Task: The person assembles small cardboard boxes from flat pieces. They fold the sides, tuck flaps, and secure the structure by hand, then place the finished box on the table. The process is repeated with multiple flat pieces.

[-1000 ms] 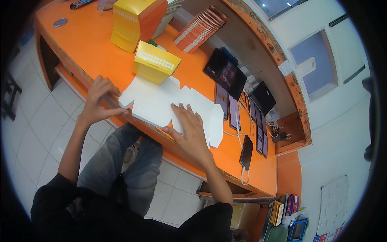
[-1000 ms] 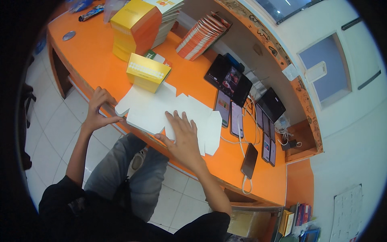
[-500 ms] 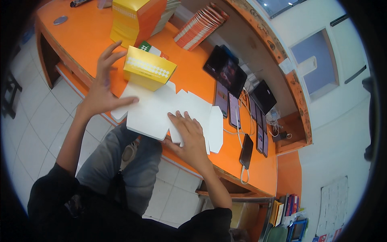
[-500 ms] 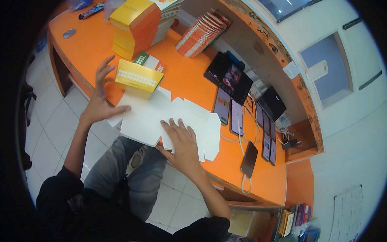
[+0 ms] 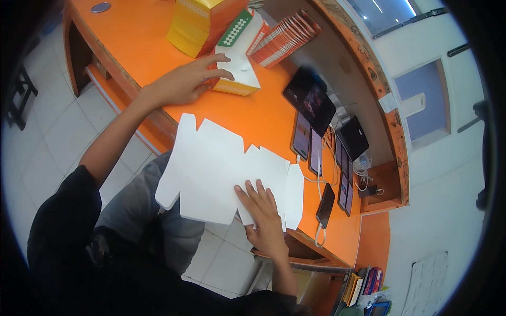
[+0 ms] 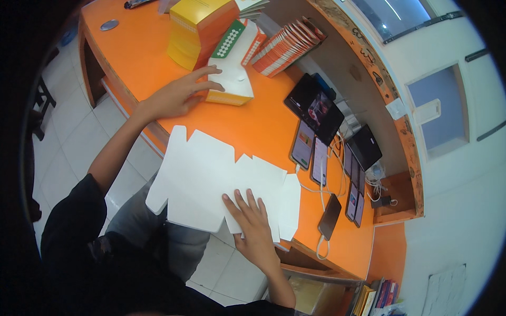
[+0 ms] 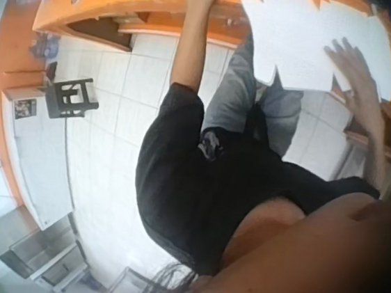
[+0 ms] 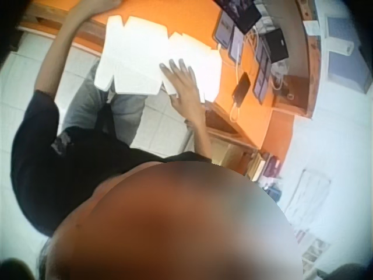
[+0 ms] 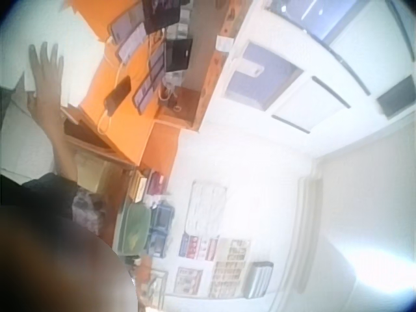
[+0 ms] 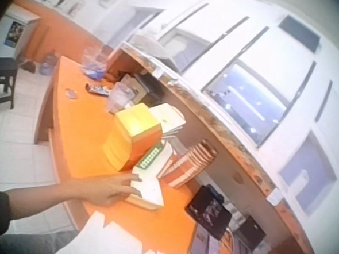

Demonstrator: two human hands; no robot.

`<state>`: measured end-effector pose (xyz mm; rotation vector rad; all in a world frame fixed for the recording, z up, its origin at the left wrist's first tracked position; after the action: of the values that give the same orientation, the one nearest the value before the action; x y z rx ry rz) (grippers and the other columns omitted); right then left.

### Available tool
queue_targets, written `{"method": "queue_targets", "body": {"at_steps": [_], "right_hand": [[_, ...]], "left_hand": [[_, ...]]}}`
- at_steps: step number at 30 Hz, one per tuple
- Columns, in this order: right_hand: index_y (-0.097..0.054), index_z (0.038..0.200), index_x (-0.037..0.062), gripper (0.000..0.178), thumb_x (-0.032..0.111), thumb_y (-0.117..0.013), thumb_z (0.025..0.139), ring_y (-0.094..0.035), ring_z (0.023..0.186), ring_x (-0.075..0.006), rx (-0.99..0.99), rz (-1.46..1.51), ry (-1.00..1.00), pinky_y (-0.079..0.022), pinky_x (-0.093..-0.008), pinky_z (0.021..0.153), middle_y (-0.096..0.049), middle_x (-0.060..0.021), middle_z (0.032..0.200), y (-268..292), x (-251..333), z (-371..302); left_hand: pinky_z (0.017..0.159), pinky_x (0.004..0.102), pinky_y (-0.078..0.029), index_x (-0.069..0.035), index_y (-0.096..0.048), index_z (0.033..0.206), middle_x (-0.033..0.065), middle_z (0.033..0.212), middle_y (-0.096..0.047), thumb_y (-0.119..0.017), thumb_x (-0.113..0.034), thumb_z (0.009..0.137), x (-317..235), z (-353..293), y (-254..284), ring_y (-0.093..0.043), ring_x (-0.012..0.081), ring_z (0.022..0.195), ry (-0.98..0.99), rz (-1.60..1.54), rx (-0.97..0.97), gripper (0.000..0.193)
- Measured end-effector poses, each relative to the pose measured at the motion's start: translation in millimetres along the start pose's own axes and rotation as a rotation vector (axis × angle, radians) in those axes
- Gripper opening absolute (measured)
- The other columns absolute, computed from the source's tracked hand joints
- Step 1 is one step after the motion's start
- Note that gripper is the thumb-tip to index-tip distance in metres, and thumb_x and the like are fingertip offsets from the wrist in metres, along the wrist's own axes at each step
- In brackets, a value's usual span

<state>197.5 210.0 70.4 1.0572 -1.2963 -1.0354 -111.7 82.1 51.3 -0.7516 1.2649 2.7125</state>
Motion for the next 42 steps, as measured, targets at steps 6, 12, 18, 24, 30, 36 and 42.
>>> {"method": "queue_targets", "body": {"at_steps": [6,12,18,24,30,36,42], "right_hand": [[-0.041,0.143,0.0178,0.085,-0.009,-0.063,0.065,-0.026,0.139,-0.0394,-0.034,0.043,-0.016,-0.020,-0.0523,0.113,-0.035,-0.0146,0.148,-2.5,3.5,-9.0],[-0.045,0.139,0.0157,0.071,-0.004,-0.064,0.073,-0.029,0.138,-0.0403,-0.129,0.082,-0.053,-0.019,-0.0529,0.113,-0.038,-0.0167,0.146,-7.4,-1.0,-5.0],[-0.047,0.139,0.0155,0.067,-0.002,-0.061,0.076,-0.029,0.138,-0.0402,-0.167,0.053,-0.068,-0.018,-0.0523,0.113,-0.039,-0.0176,0.145,-10.9,0.7,-0.1],[-0.044,0.141,0.0236,0.077,-0.004,-0.061,0.071,-0.023,0.140,-0.0393,-0.028,-0.001,-0.074,-0.009,-0.0634,0.110,-0.030,-0.0137,0.151,-33.5,55.3,-32.7],[-0.041,0.142,0.0322,0.068,0.018,-0.067,0.081,-0.019,0.142,-0.0374,-0.073,0.284,-0.143,-0.005,-0.0720,0.103,-0.025,-0.0119,0.153,-135.4,106.2,-67.9],[-0.049,0.136,0.0249,0.055,0.040,-0.065,0.085,-0.022,0.141,-0.0362,0.041,0.487,-0.291,-0.010,-0.0711,0.103,-0.033,-0.0133,0.149,-254.9,136.2,-65.6],[-0.060,0.120,0.0105,0.045,0.036,-0.068,0.084,-0.050,0.120,-0.0327,-0.414,0.727,-0.332,-0.038,-0.0429,0.101,-0.057,-0.0149,0.125,-269.6,54.9,-18.5]], "left_hand": [[0.100,0.0361,-0.042,-0.009,-0.054,0.120,0.0112,0.138,-0.044,-0.053,-0.001,0.086,-4.5,-14.5,9.1,-0.045,0.0274,0.127,0.004,-0.048,-0.324,0.035],[0.081,0.0284,-0.044,-0.004,-0.058,0.107,0.0057,0.102,-0.058,-0.058,-0.020,0.092,-44.6,-104.4,-2.6,-0.056,0.0149,0.094,0.158,-0.593,-0.648,0.022],[0.085,0.0287,-0.042,-0.009,-0.038,0.129,0.0061,0.112,-0.053,-0.052,-0.033,0.095,-74.1,-161.9,-34.5,-0.050,0.0150,0.102,0.659,-1.235,-0.229,0.044],[0.105,0.0396,-0.036,-0.010,-0.026,0.144,0.0156,0.128,-0.048,-0.065,-0.017,0.083,-81.5,-169.7,-17.6,-0.042,0.0247,0.126,0.833,-1.381,-0.027,0.072],[0.104,0.0355,-0.037,-0.003,-0.032,0.142,0.0161,0.130,-0.047,-0.065,-0.010,0.081,-47.0,-229.7,-25.8,-0.043,0.0269,0.124,0.837,-1.212,0.164,0.069],[0.107,0.0338,-0.032,-0.005,-0.022,0.146,0.0146,0.137,-0.040,-0.061,-0.005,0.082,12.6,-310.1,-94.4,-0.040,0.0261,0.129,1.055,-1.076,0.484,0.075],[0.100,0.0342,-0.040,-0.007,-0.020,0.147,0.0157,0.135,-0.044,-0.062,-0.006,0.084,28.2,-320.4,-125.1,-0.045,0.0261,0.122,0.961,-1.114,0.500,0.076]]}}
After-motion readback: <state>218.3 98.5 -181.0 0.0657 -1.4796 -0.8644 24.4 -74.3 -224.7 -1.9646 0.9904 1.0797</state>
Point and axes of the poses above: each hand's wrist, its own z-axis towards the middle knuckle, its own y-axis out of the back of the hand, x = y × z, the point moved 2 cm from there along z, towards the middle knuckle
